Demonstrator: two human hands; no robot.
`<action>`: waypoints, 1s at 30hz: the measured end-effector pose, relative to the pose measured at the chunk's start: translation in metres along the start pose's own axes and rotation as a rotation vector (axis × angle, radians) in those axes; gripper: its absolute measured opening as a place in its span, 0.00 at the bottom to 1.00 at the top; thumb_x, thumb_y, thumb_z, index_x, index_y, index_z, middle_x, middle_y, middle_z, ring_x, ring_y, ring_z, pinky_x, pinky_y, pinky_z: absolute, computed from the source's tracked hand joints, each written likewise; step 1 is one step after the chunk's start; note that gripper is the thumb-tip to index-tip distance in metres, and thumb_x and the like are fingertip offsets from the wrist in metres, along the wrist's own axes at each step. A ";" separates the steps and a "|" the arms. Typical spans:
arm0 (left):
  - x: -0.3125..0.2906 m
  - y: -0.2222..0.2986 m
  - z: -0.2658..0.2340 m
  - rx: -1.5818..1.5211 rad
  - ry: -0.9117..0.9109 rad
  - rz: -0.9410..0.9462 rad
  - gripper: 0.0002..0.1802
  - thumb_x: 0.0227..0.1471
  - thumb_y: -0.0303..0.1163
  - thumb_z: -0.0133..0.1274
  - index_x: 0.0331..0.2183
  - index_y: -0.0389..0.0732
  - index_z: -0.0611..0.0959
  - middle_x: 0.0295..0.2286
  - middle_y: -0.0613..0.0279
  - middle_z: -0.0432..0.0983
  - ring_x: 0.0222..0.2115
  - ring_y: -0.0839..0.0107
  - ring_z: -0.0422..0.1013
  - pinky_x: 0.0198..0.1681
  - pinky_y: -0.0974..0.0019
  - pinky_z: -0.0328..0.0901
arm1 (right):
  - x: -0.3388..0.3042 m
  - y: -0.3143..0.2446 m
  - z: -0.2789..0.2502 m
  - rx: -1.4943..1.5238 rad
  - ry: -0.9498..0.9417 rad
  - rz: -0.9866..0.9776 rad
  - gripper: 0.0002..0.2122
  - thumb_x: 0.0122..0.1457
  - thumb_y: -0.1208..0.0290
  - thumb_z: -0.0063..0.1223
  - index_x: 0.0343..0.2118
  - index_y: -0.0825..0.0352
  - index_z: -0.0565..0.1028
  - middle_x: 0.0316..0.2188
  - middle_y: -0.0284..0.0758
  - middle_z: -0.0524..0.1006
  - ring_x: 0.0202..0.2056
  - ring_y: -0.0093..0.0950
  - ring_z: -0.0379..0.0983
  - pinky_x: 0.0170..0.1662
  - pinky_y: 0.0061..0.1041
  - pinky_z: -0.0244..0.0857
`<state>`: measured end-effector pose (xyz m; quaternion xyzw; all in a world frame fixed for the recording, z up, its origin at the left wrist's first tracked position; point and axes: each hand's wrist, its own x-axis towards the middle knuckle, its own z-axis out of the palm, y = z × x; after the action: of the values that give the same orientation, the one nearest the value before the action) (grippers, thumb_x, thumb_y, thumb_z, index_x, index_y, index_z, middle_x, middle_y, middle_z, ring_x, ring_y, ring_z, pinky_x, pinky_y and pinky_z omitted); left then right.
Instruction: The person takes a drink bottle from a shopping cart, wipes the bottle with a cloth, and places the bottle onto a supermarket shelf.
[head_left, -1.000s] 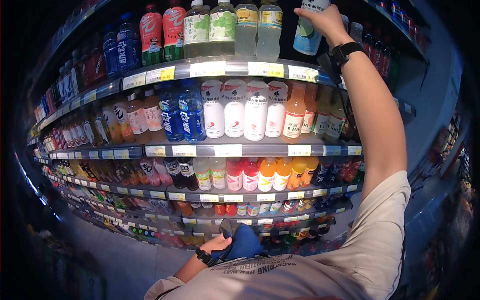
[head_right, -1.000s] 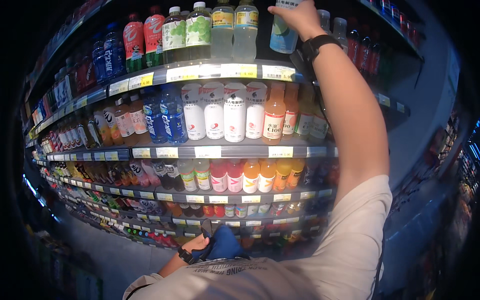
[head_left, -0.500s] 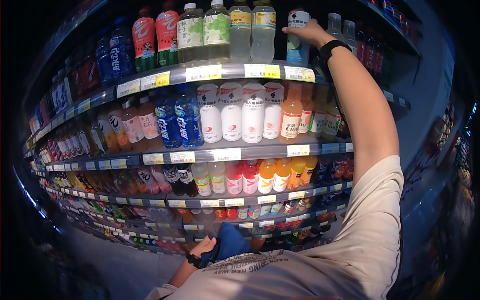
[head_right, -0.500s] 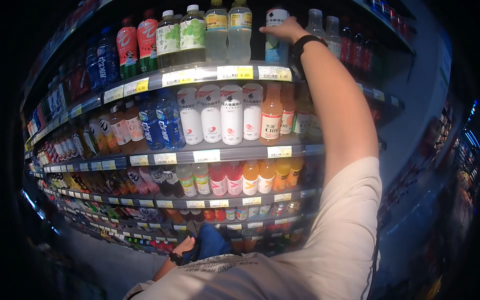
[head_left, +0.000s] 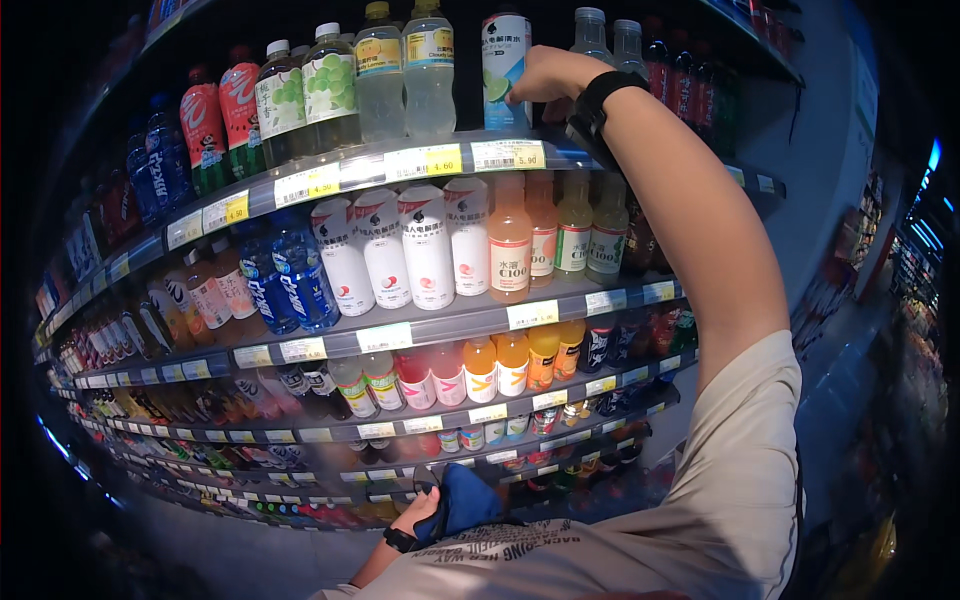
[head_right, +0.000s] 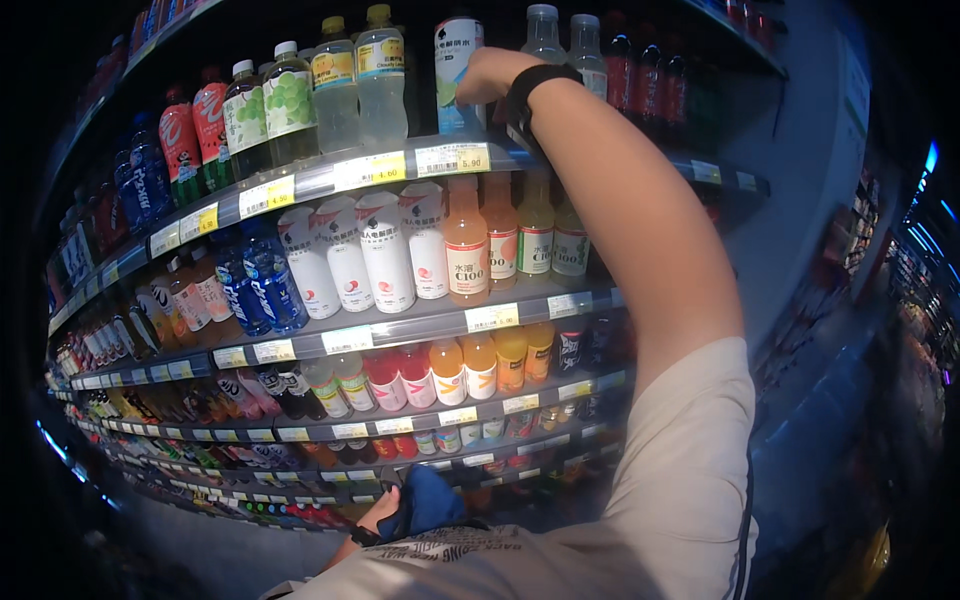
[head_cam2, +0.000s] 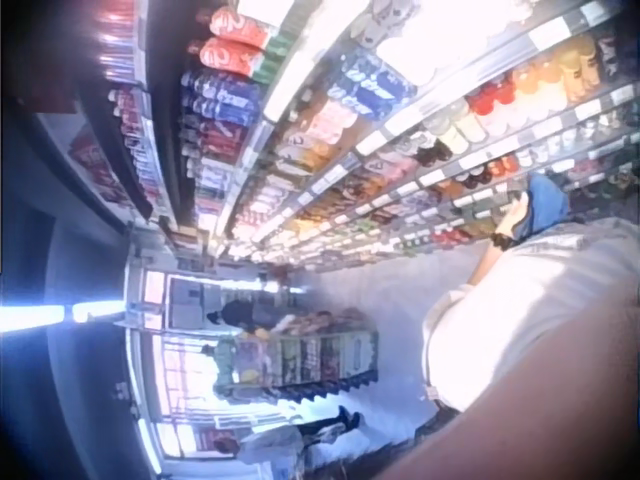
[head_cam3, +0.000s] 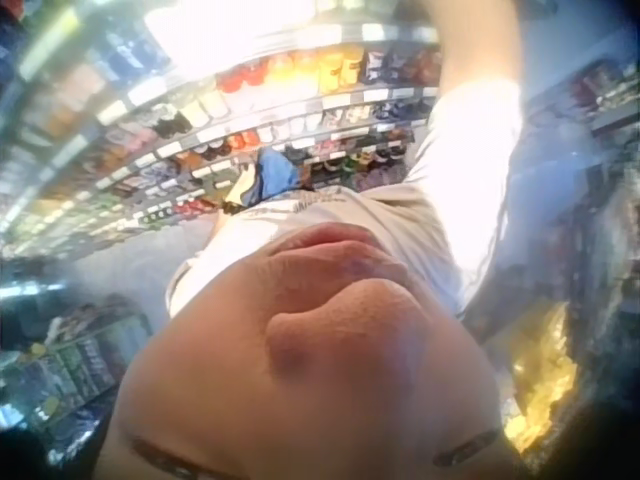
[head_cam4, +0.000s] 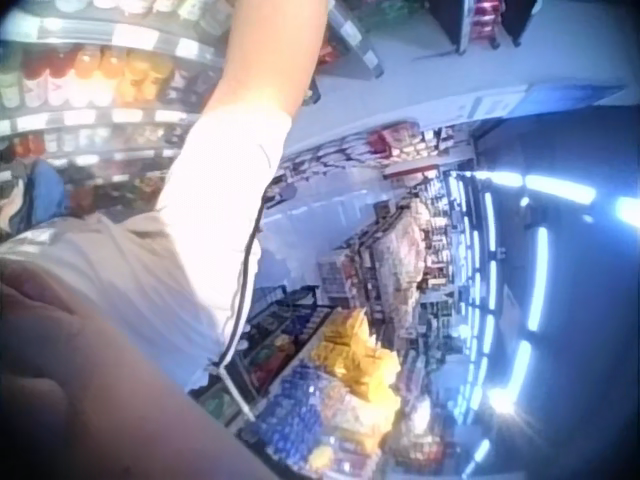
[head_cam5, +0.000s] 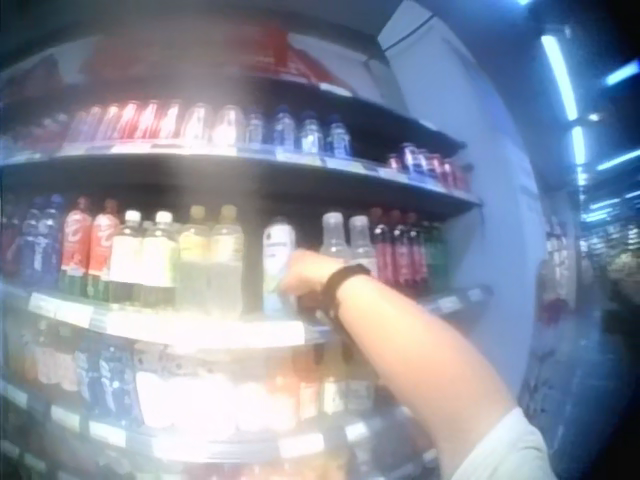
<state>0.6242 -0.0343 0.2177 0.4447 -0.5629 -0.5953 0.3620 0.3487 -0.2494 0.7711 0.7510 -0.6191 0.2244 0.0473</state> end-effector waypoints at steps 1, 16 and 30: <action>0.002 0.002 0.003 -0.004 -0.002 -0.002 0.49 0.53 0.69 0.39 0.53 0.30 0.67 0.46 0.57 0.72 0.45 0.70 0.69 0.48 0.67 0.65 | 0.001 0.001 -0.001 0.007 -0.012 -0.034 0.26 0.52 0.62 0.62 0.46 0.80 0.71 0.36 0.49 0.79 0.29 0.36 0.80 0.30 0.30 0.75; 0.003 -0.077 0.018 -0.138 -0.099 -0.135 0.47 0.59 0.66 0.28 0.55 0.29 0.66 0.48 0.56 0.71 0.47 0.68 0.67 0.52 0.66 0.62 | 0.052 -0.025 0.018 -0.117 -0.252 0.021 0.31 0.52 0.55 0.58 0.55 0.71 0.69 0.51 0.50 0.73 0.42 0.38 0.78 0.47 0.38 0.70; -0.022 -0.033 0.033 -0.165 0.055 -0.054 0.45 0.59 0.66 0.33 0.53 0.29 0.68 0.48 0.54 0.71 0.49 0.68 0.66 0.52 0.64 0.61 | 0.105 -0.007 0.028 0.086 0.321 -0.190 0.25 0.50 0.69 0.65 0.51 0.70 0.70 0.49 0.46 0.72 0.52 0.33 0.70 0.46 0.28 0.71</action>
<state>0.6029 0.0011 0.1867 0.4446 -0.4898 -0.6366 0.3965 0.3770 -0.3526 0.7891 0.7621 -0.5198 0.3619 0.1343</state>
